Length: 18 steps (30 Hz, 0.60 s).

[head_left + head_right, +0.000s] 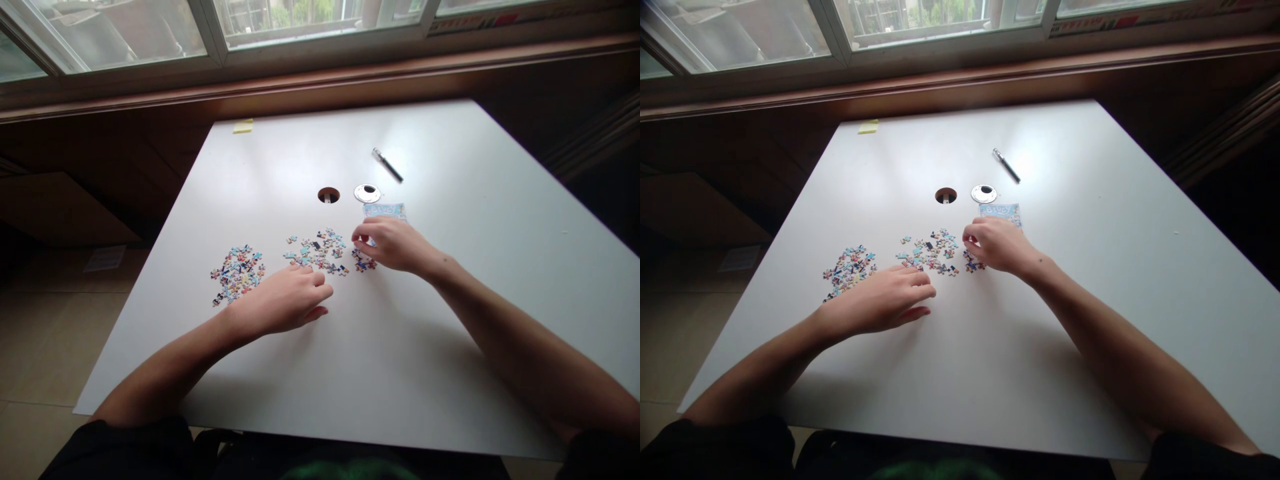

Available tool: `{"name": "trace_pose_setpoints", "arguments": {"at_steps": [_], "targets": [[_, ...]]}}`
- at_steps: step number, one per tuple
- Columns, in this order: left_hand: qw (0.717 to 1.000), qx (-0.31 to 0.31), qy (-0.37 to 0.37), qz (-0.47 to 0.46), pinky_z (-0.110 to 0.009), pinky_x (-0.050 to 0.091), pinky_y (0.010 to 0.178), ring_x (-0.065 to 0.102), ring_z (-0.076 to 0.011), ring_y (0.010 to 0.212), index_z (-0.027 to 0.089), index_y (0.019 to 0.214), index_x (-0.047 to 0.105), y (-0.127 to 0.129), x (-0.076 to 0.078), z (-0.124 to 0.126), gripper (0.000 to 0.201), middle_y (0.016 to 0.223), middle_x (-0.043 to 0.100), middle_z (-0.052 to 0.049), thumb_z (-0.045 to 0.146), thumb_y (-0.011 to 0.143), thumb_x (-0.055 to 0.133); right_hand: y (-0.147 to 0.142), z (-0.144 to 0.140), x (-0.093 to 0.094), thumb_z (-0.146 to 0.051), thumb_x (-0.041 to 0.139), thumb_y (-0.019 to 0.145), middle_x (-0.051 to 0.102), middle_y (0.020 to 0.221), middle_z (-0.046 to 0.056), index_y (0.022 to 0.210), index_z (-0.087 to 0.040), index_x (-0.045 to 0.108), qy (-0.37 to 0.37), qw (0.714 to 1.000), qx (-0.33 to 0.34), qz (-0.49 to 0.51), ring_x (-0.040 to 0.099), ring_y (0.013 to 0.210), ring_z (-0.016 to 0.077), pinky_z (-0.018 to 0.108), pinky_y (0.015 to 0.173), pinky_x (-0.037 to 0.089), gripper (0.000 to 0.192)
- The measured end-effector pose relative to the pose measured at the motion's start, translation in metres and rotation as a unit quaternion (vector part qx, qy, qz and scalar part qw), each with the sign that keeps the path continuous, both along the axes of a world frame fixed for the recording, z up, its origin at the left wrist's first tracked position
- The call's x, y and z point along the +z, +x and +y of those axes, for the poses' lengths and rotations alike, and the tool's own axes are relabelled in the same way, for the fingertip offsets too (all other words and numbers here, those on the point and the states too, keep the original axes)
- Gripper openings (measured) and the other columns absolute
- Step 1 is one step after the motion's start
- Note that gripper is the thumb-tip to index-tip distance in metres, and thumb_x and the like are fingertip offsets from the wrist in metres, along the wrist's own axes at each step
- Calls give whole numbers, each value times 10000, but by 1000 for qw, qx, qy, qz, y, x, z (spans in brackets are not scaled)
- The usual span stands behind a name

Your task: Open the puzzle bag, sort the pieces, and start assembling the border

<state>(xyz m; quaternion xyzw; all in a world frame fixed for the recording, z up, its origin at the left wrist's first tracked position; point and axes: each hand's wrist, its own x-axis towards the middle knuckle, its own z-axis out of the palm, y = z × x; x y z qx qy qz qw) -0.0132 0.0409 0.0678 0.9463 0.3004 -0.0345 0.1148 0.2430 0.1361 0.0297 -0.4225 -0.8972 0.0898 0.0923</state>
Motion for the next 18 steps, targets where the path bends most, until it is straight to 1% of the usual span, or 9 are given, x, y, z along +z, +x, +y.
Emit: {"name": "trace_pose_setpoints", "arguments": {"at_steps": [2,3,5,7,10,18], "targets": [[1000,-12,-2,-16,-348,473,849,628,-205,903,169,951,600,0,-1,-1,139,969,650,-58,304,981,596,-12,0,-16,-272,567,959,669,959,80,1017,-185,738,68,994,-47,75,567,909,257,368,821,426,201],[1000,-16,-3,-23,-345,473,847,630,-202,897,170,949,601,0,-1,-1,133,962,652,-57,300,979,600,-18,0,-23,-292,586,958,666,978,88,1055,-182,746,84,991,-58,92,557,913,264,382,848,428,218],[999,-21,-2,-32,-343,471,849,630,-202,895,171,952,602,-1,-3,-2,130,953,654,-55,298,980,599,-27,0,-35,-312,627,942,662,972,93,1065,-182,760,92,987,-75,106,545,907,274,399,865,430,223],[999,-24,-2,-31,-345,471,849,629,-203,899,171,952,600,-1,-4,-1,130,955,655,-52,298,981,595,-33,-1,-42,-299,653,925,661,950,87,1021,-191,771,87,987,-85,108,540,893,275,406,853,431,187],[999,-28,2,-27,-346,468,838,623,-201,887,170,946,598,0,-3,-1,130,952,655,-48,296,979,599,-34,0,-44,-285,689,895,655,935,79,954,-197,764,80,985,-95,116,545,878,269,410,849,428,130],[998,-42,14,-43,-333,447,796,621,-193,852,169,922,601,0,-2,-3,115,904,654,-46,274,965,619,-33,1,-44,-255,728,850,646,892,63,886,-197,691,72,980,-99,158,560,866,260,390,837,421,77]]}}
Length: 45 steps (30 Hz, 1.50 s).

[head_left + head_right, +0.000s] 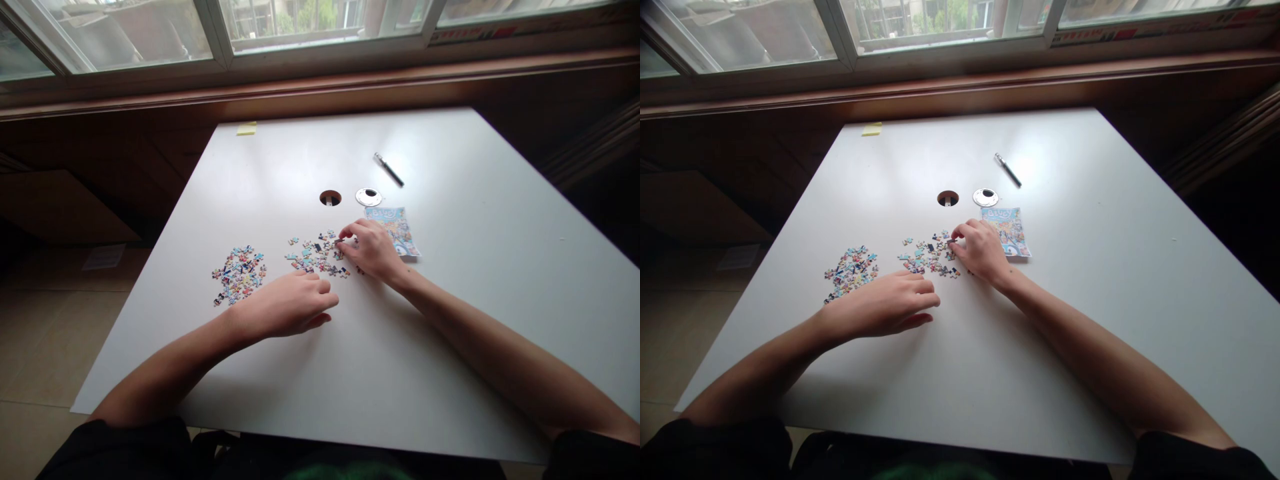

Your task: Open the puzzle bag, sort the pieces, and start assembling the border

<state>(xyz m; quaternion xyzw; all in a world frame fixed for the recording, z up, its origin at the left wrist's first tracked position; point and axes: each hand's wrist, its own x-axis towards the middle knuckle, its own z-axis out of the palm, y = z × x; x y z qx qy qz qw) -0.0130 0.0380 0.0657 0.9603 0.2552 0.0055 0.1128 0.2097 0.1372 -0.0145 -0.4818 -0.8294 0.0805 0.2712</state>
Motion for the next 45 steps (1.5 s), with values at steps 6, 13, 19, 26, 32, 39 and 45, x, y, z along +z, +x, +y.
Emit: {"name": "trace_pose_setpoints", "arguments": {"at_steps": [6,13,19,26,32,39,45], "targets": [[1000,-3,-3,6,-335,443,797,628,-194,860,170,934,603,-1,0,0,103,909,659,-47,267,962,622,0,-1,2,-214,732,827,682,807,44,804,-211,670,-1,1000,6,10,546,834,258,381,819,408,67],[1000,0,-13,26,-333,446,811,626,-193,871,169,947,603,0,0,0,107,930,662,-49,273,969,612,-1,-2,4,-195,710,836,702,756,24,793,-219,679,-3,1000,12,25,550,826,256,371,805,406,58],[999,0,-33,28,-318,438,796,616,-184,857,168,939,622,-5,5,3,85,918,662,-42,248,966,613,3,1,2,-165,624,879,745,870,29,857,-213,711,11,999,8,29,574,835,253,385,832,395,102],[989,145,35,1,-273,355,640,567,-157,734,165,795,646,-44,13,42,231,800,646,-39,158,973,499,8,5,6,-178,579,905,738,895,56,906,-208,736,46,999,-11,-11,580,868,269,407,837,399,160],[983,183,9,3,-261,322,610,566,-154,728,167,744,637,-61,0,58,202,759,639,-39,159,907,519,18,-13,47,-237,555,954,708,819,39,919,-208,720,-25,989,142,2,602,715,181,305,682,427,171],[973,230,27,13,-276,307,656,416,-126,558,168,603,447,-68,-9,69,463,559,479,7,370,1020,439,61,-58,30,-363,565,985,606,630,-16,812,-223,625,-31,990,135,22,517,544,138,273,565,376,230],[927,357,-2,-119,-250,283,557,372,-121,498,205,967,533,-50,-21,49,229,593,441,46,295,1046,337,87,-58,9,-420,443,1019,301,569,-33,607,-231,321,-30,990,25,133,323,505,135,292,513,290,469]]}}
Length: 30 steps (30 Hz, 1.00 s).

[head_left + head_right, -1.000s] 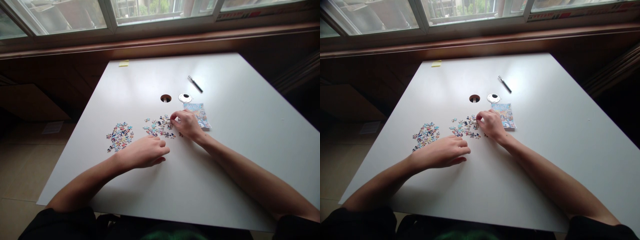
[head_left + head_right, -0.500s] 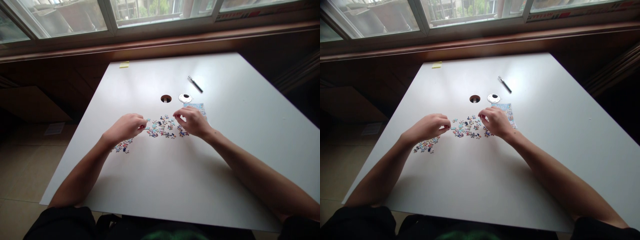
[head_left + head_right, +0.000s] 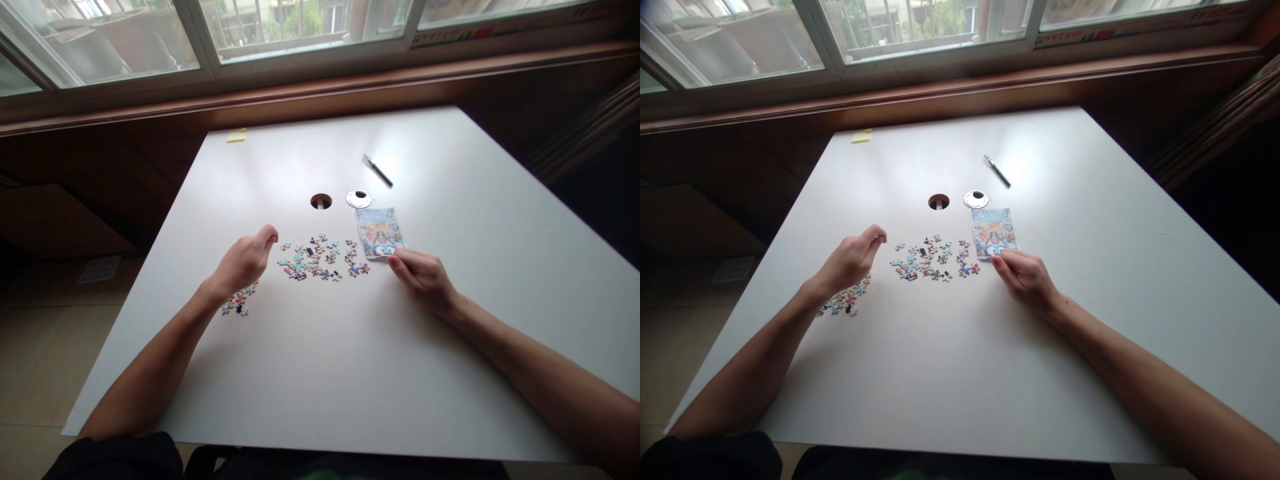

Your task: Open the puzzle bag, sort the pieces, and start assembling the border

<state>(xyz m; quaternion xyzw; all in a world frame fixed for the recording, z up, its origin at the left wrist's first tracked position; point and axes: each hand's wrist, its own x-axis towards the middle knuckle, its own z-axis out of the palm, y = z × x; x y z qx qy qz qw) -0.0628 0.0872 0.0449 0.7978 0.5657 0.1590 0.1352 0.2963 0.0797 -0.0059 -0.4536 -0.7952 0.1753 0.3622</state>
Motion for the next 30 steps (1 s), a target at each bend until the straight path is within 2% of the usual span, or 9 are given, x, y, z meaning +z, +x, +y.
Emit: {"name": "trace_pose_setpoints", "arguments": {"at_steps": [1,3,7,10,12,15,18,20,30], "targets": [[1000,-3,4,-29,-239,300,556,384,-119,503,212,1067,517,8,-5,-12,185,608,446,54,258,1038,340,1,1,-1,-432,434,1021,292,567,-34,611,-231,320,-14,1000,-8,13,319,502,134,289,503,282,471],[995,-4,49,-86,-223,331,552,418,-107,521,208,1067,492,26,-18,-39,126,655,474,50,223,1015,379,1,3,-2,-431,430,1022,327,557,-38,642,-228,387,-32,999,-16,28,339,490,131,278,493,291,433],[974,-181,107,-89,-233,346,530,435,-104,544,207,854,466,50,-49,-79,105,676,497,30,148,933,429,0,1,-5,-359,451,1008,469,597,-34,828,-217,547,-15,1000,-11,1,423,498,131,259,523,357,248],[950,-275,144,-45,-278,314,505,410,-121,524,212,707,402,52,-61,-82,211,623,474,23,128,900,418,-2,-3,-5,-304,457,989,480,600,-43,894,-218,559,9,999,-24,-31,417,484,129,261,530,356,164],[934,-324,148,-19,-296,300,509,419,-129,523,208,670,384,49,-63,-79,237,596,470,18,135,890,435,-4,-7,-3,-263,439,984,462,596,-44,846,-223,526,24,998,-19,-46,403,486,129,269,529,335,168],[914,-379,142,-16,-301,274,520,428,-126,512,197,659,390,44,-62,-79,250,569,473,18,161,896,462,-9,-16,2,-211,428,967,426,578,-37,699,-234,405,66,989,89,-94,363,507,136,300,544,286,270],[910,-393,131,-19,-308,258,526,426,-124,504,191,653,398,43,-59,-83,258,561,480,16,169,903,461,-16,-25,2,-213,456,953,456,571,-25,653,-229,374,100,952,235,-167,348,526,143,324,558,249,312],[911,-391,128,-14,-310,263,530,435,-126,508,190,655,411,43,-58,-85,259,563,487,13,169,908,459,-19,-28,-1,-225,467,960,497,582,-14,650,-221,405,102,933,278,-203,370,544,145,328,564,233,316],[917,-377,129,-6,-332,244,520,417,-136,514,190,647,423,42,-58,-88,272,562,488,8,165,916,460,-17,-28,-7,-226,484,963,518,576,-10,652,-215,437,99,925,283,-233,375,550,149,332,566,208,314]]}}
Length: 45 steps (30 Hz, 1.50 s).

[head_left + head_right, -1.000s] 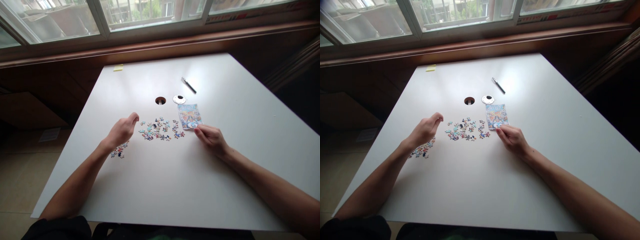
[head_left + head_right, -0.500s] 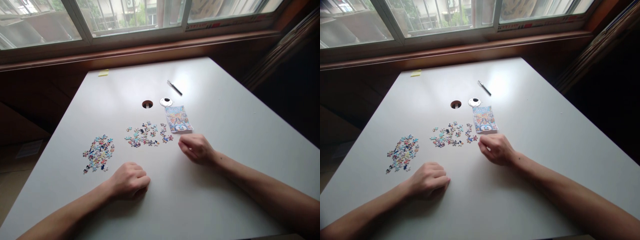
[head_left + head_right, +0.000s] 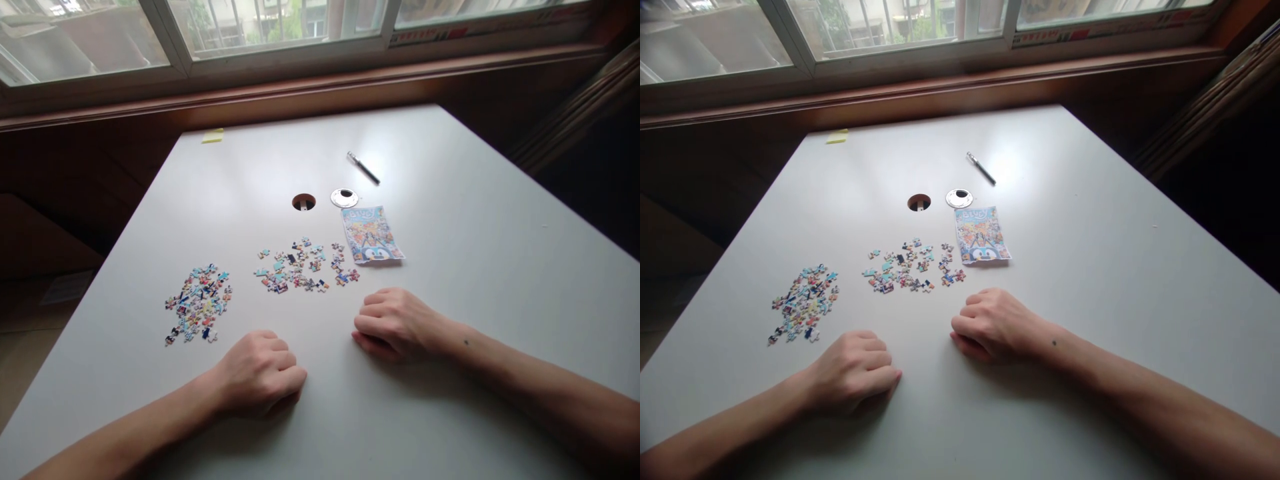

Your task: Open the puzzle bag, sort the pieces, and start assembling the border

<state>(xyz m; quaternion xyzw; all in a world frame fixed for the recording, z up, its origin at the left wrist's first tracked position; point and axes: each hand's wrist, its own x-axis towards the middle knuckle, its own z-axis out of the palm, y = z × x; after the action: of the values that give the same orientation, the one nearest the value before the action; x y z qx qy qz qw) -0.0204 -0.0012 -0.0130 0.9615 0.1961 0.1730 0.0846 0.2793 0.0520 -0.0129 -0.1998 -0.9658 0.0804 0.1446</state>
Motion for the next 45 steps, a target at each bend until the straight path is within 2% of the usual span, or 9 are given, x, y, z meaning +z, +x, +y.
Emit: {"name": "trace_pose_setpoints", "arguments": {"at_steps": [8,19,30,38,45], "targets": [[1000,5,-10,2,-333,226,513,375,-145,508,183,635,430,5,7,0,303,552,469,10,148,935,409,-1,-2,2,-224,491,954,521,587,-10,661,-217,417,-8,1000,-9,-16,374,558,151,329,575,222,303],[1000,13,-14,-4,-329,204,532,366,-142,508,176,619,412,6,5,-1,332,545,461,7,110,945,408,-2,-4,6,-201,482,958,502,582,-10,657,-215,422,-21,1000,-11,-6,333,558,156,328,574,248,307],[1000,10,-2,-12,-320,229,525,401,-134,505,184,649,419,4,2,0,307,550,478,13,177,956,411,-1,-2,2,-217,472,973,508,593,-13,668,-211,406,-5,1000,-8,2,334,566,151,329,581,220,312],[1000,13,19,-15,-319,238,513,430,-123,488,187,642,430,3,-3,1,263,539,498,20,182,896,495,0,-1,0,-230,471,978,502,606,-15,680,-213,399,0,1000,-6,-9,340,573,150,331,590,225,308],[1000,12,21,-13,-313,231,501,433,-120,473,192,649,400,3,-6,1,236,529,492,27,189,867,489,1,-1,-4,-229,453,985,476,613,-17,692,-215,392,-13,1000,-7,-22,335,574,147,320,605,249,299]]}}
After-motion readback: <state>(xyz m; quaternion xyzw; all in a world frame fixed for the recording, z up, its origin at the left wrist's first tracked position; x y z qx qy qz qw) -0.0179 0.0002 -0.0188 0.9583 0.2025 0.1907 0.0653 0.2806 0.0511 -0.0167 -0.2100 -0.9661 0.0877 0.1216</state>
